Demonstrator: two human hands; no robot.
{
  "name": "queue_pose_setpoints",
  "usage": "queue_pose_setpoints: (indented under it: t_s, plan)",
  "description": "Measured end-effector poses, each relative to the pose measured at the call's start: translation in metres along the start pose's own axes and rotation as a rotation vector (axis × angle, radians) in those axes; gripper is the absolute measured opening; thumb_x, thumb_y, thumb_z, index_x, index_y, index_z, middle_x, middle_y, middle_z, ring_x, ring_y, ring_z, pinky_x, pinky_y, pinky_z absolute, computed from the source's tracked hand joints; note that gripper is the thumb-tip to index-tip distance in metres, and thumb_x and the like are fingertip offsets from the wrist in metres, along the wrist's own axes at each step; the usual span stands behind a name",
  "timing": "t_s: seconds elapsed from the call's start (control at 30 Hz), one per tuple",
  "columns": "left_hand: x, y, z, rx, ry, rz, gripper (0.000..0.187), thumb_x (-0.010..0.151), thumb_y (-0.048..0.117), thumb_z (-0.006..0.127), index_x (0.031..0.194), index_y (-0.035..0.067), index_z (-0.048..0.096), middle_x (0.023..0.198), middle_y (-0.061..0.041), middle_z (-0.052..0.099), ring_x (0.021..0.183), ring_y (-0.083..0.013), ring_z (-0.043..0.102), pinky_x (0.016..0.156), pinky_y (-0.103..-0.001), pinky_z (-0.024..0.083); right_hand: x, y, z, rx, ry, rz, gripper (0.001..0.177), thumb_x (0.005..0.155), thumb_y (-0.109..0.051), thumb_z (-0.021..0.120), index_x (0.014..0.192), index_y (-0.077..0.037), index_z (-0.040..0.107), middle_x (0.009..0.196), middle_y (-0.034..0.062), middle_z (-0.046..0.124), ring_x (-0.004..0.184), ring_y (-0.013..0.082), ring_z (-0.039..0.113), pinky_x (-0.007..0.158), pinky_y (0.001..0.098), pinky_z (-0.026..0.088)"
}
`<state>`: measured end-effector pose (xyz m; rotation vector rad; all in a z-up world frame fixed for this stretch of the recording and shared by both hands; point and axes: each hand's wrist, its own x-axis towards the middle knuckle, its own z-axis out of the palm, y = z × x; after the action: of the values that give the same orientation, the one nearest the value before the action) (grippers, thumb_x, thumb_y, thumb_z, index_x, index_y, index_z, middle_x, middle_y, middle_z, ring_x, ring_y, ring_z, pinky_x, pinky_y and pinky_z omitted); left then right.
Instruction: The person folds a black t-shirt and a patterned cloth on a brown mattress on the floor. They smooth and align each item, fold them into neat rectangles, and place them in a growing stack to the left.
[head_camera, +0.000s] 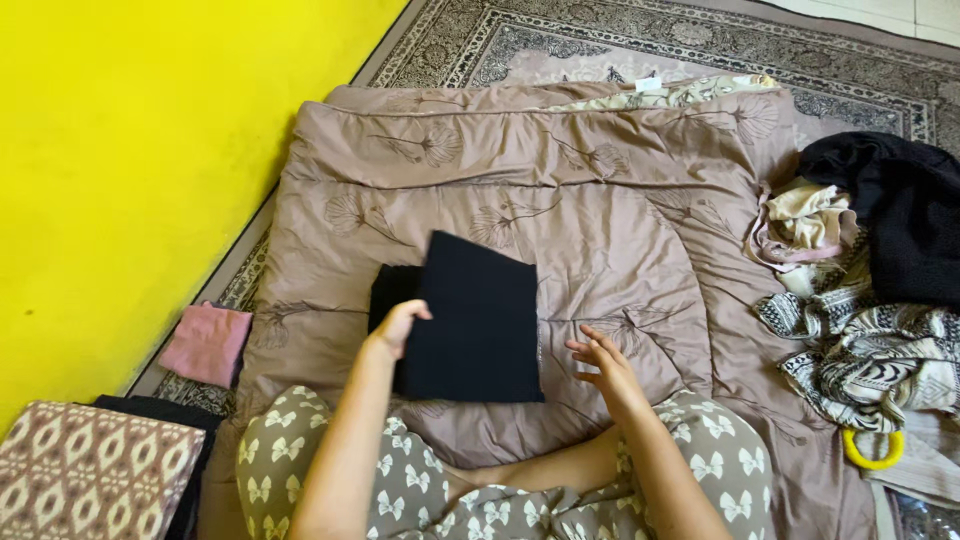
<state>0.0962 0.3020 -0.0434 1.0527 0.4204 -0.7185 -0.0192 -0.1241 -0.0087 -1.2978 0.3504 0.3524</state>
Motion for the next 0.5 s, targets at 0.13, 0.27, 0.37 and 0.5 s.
queue_pose_setpoints:
  t_s: [0.13,0.27,0.37,0.5]
  plan:
    - [-0.01,0.0,-0.059,-0.103,0.096,-0.089,0.032,0.067,0.031,0.059,0.075,0.002,0.068,0.07,-0.015,0.068,0.061,-0.0307,0.064,0.064,-0.039,0.058,-0.003,0.005,0.0,-0.037,0.002,-0.003,0.052,0.101,-0.03,0.048,0.151,-0.015,0.049,0.129,0.0106,0.071,0.121,0.0262,0.058,0.097,0.0481,0.049]
    - [-0.015,-0.014,-0.08,-0.017,0.351,-0.075,0.035,0.068,0.034,0.062,0.088,0.006,0.067,0.081,-0.015,0.069,0.072,-0.0296,0.064,0.071,-0.041,0.056,0.0,0.009,-0.004,-0.095,0.029,0.057,0.051,0.1,-0.027,0.049,0.149,-0.015,0.052,0.127,0.0104,0.072,0.117,0.0217,0.061,0.096,0.0434,0.05]
    - [-0.011,-0.021,-0.086,0.038,0.463,-0.068,0.041,0.068,0.034,0.064,0.1,0.008,0.068,0.094,-0.015,0.069,0.085,-0.0288,0.065,0.08,-0.041,0.055,-0.001,0.017,0.002,-0.21,0.006,0.017,0.049,0.099,-0.024,0.052,0.147,-0.013,0.053,0.124,0.0094,0.073,0.112,0.0205,0.064,0.093,0.0415,0.051]
    - [-0.003,-0.021,-0.093,-0.053,0.381,-0.017,0.05,0.067,0.033,0.067,0.108,0.004,0.067,0.104,-0.017,0.067,0.094,-0.0316,0.063,0.087,-0.043,0.053,-0.015,0.019,0.042,-0.526,-0.118,-0.129,0.057,0.089,-0.02,0.066,0.143,-0.013,0.05,0.118,0.0082,0.07,0.106,0.0218,0.068,0.089,0.041,0.057]
